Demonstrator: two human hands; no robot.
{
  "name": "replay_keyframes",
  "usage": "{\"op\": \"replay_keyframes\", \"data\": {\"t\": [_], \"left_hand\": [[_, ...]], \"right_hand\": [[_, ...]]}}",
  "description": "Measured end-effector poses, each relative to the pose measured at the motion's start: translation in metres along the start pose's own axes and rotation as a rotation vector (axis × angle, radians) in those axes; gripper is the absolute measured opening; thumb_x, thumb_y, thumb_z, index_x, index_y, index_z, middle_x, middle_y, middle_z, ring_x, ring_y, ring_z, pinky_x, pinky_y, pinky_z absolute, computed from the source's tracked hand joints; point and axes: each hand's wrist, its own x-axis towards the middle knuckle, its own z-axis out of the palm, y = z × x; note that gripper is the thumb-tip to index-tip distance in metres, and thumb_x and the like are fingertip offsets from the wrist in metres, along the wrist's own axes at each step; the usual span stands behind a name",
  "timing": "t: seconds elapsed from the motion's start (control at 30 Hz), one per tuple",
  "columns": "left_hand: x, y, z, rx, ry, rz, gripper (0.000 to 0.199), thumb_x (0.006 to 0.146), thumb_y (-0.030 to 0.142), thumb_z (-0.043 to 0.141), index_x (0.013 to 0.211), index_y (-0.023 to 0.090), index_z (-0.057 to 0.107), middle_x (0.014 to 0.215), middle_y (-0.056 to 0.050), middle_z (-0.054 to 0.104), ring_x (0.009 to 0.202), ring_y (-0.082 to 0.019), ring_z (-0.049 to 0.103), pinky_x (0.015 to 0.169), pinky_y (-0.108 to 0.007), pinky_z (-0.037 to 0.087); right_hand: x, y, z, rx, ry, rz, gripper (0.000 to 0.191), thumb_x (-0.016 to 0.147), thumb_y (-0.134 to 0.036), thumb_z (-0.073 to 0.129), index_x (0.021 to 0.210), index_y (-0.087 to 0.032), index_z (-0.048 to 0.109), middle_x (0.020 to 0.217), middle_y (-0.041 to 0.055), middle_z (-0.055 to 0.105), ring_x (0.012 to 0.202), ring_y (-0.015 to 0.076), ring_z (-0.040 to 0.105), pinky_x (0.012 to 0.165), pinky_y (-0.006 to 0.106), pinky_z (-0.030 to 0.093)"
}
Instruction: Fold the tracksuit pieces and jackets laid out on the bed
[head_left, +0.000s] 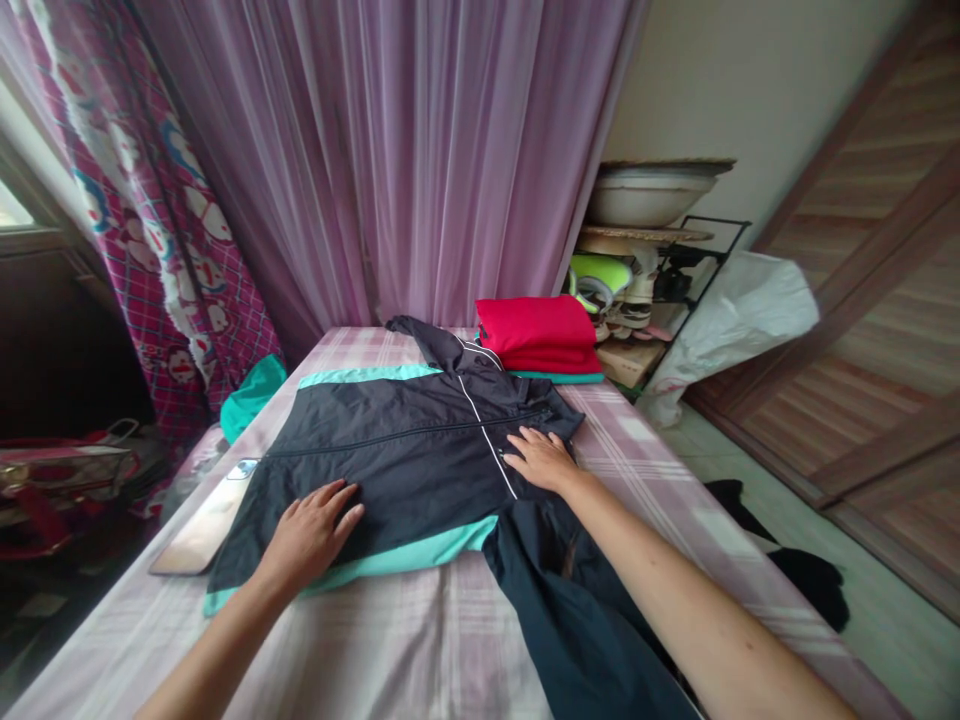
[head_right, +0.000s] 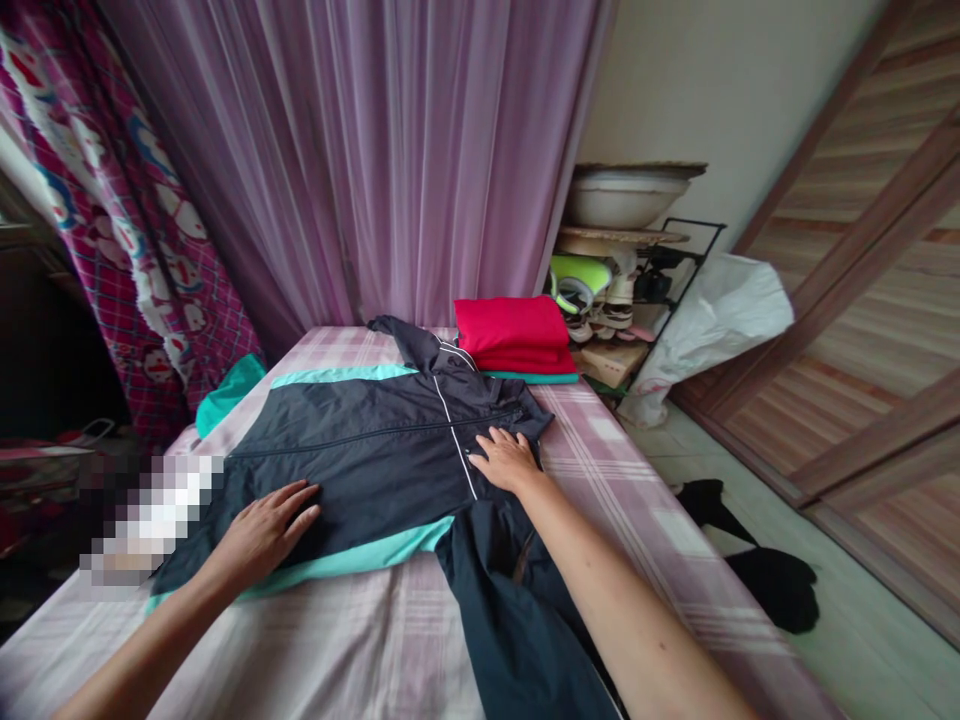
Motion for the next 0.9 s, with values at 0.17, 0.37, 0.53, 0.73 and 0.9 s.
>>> {"op": "replay_keyframes", "data": {"t": [0.17, 0.37, 0.53, 0.73, 0.9], "left_hand": [[0.052, 0.043, -0.029, -0.026, 0.13, 0.123, 0.05, 0.098, 0.05, 0.034, 0.131, 0.025, 0.062, 0.139, -0.009, 0.061, 0.129, -0.028, 0.055, 0.112, -0.051, 0.038], [0.114, 0.091, -0.004, 0.0, 0.047, 0.151, 0.056, 0.098, 0.054, 0.035, 0.147, 0.031, 0.044, 0.158, -0.008, 0.038, 0.147, -0.031, 0.03, 0.117, -0.063, 0.021], [0.123, 0.083, 0.023, -0.015, -0.031, 0.14, 0.063, 0.095, 0.064, 0.03, 0.151, 0.034, 0.037, 0.16, -0.005, 0.033, 0.149, -0.032, 0.025, 0.116, -0.067, 0.019], [0.128, 0.083, 0.025, -0.005, -0.02, 0.142, 0.064, 0.095, 0.065, 0.031, 0.15, 0.032, 0.039, 0.16, -0.006, 0.034, 0.148, -0.032, 0.027, 0.116, -0.067, 0.018], [0.128, 0.083, 0.023, -0.015, 0.031, 0.147, 0.061, 0.095, 0.059, 0.036, 0.148, 0.029, 0.044, 0.157, -0.009, 0.04, 0.146, -0.032, 0.031, 0.116, -0.064, 0.021]], "right_hand": [[0.022, -0.037, -0.03, -0.006, 0.2, -0.099, 0.052, 0.099, -0.044, 0.039, 0.145, -0.022, 0.048, 0.156, 0.0133, 0.039, 0.144, 0.0278, 0.034, 0.116, 0.052, 0.023], [0.075, -0.067, -0.032, -0.056, 0.35, -0.351, 0.051, 0.1, -0.041, 0.038, 0.148, -0.027, 0.044, 0.16, 0.0071, 0.034, 0.147, 0.0232, 0.027, 0.12, 0.048, 0.015], [0.113, -0.012, -0.003, -0.039, 0.155, 0.052, 0.058, 0.1, -0.049, 0.033, 0.152, -0.024, 0.038, 0.161, 0.0101, 0.029, 0.149, 0.0268, 0.021, 0.119, 0.058, 0.011], [0.122, 0.013, 0.009, 0.041, 0.1, 0.138, 0.062, 0.099, -0.052, 0.031, 0.154, -0.025, 0.033, 0.163, 0.0084, 0.025, 0.15, 0.0256, 0.02, 0.119, 0.058, 0.012], [0.078, 0.034, -0.001, 0.222, 0.149, -0.034, 0.053, 0.092, -0.04, 0.048, 0.143, -0.024, 0.052, 0.156, 0.008, 0.041, 0.141, 0.0219, 0.04, 0.117, 0.04, 0.03]]}}
